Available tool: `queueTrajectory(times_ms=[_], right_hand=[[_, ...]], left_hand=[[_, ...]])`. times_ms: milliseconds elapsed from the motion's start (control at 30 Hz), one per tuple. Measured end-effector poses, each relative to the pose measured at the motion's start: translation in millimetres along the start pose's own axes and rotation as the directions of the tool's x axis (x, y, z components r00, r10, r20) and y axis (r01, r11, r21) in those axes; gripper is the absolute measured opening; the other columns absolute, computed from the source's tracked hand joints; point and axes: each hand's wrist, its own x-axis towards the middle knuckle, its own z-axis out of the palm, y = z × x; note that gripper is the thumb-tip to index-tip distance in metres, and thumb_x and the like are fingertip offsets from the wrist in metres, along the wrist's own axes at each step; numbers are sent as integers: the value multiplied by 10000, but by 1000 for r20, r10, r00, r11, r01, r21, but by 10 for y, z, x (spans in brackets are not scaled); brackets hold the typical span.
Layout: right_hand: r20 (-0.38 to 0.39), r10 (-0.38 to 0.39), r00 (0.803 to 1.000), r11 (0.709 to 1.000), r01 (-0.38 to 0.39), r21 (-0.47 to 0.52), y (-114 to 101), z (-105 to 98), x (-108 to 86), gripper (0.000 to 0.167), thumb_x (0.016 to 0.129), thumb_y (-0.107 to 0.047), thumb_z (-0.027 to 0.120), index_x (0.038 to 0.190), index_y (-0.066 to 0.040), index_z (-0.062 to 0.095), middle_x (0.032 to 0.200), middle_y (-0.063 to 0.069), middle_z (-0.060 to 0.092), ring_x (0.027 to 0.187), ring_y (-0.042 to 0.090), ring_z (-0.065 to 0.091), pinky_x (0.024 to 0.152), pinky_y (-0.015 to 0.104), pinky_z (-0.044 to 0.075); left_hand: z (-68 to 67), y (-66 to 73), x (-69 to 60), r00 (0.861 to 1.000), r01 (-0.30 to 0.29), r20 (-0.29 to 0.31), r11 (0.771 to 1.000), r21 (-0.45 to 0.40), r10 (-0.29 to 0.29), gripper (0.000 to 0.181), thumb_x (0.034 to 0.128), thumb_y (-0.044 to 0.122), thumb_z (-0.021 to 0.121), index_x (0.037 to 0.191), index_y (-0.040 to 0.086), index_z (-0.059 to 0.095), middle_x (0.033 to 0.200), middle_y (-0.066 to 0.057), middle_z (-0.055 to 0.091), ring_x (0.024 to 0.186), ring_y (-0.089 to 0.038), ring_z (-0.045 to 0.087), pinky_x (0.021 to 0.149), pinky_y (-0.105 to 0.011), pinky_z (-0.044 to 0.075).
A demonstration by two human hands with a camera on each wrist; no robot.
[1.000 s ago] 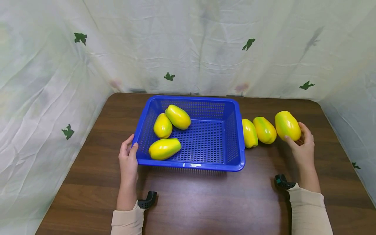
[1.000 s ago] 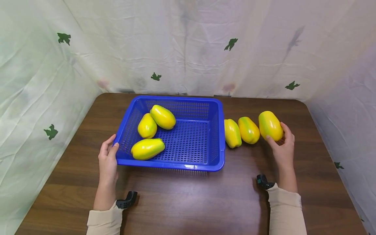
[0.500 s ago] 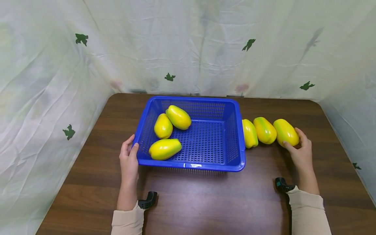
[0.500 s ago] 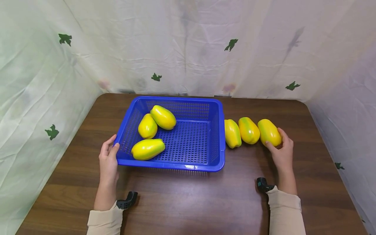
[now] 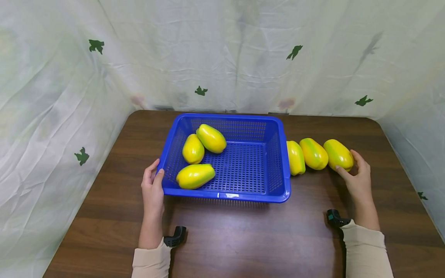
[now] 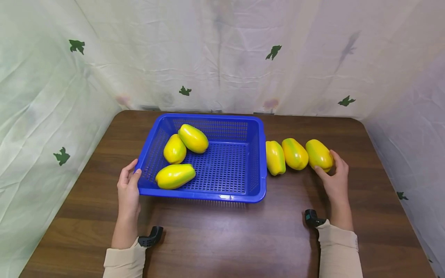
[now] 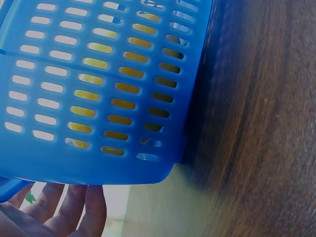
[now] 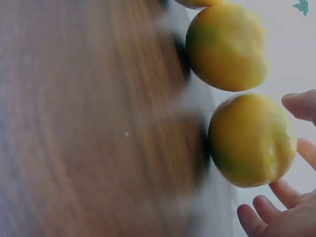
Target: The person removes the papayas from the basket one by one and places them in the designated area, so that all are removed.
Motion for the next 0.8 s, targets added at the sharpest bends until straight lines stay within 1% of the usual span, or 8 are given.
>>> queueTrajectory(times_ms=[67,167,300,500,633,800], right_hand=[[-10,-5,1000,1000,5,7,-21,0,-2,647,868,-219,582,1422,-149,256,1390,172,179,1204,303,227,1004,417,195],[-19,-9,1000,1000,10,24,-51,-6,-6,631,865,-203,585,1414,-143,279,1410,156,162,1262,291,181,1035,455,126],[-49,-24,999,999,26,41,-110,-13,-23,610,859,-183,594,1400,-144,312,1426,114,166,1308,261,135,1056,465,54],[-103,-103,989,994,108,36,-271,-4,-42,608,836,-152,623,1380,-145,351,1402,79,234,1294,202,186,1065,384,97],[-105,-158,982,986,162,26,-423,-4,-52,616,832,-157,629,1381,-154,348,1395,49,259,1285,158,201,1064,361,102],[-97,-214,972,976,217,24,-615,1,-53,621,834,-154,632,1382,-194,344,1391,2,278,1273,119,215,1061,327,110]], left_hand=[[-2,-4,3,1000,-2,-2,1000,-10,2,338,955,194,422,1289,157,460,1248,-97,469,1071,-202,469,948,-359,379],[-3,-7,3,1000,-4,-2,1000,-9,4,340,955,196,422,1291,154,458,1253,-97,465,1077,-203,466,954,-366,372],[-1,-5,2,1000,-3,1,1000,-4,3,345,956,205,420,1295,154,452,1267,-99,453,1089,-209,455,963,-374,362],[0,-1,6,1000,-1,5,1000,-8,1,341,955,199,424,1291,153,456,1273,-93,456,1097,-206,454,965,-363,360],[0,-3,7,1000,0,6,1000,-2,0,343,956,201,422,1294,159,454,1278,-93,453,1102,-206,452,967,-364,357],[-4,-5,4,1000,-7,5,1000,1,7,341,956,196,419,1293,160,456,1274,-91,457,1101,-206,456,967,-366,358]])
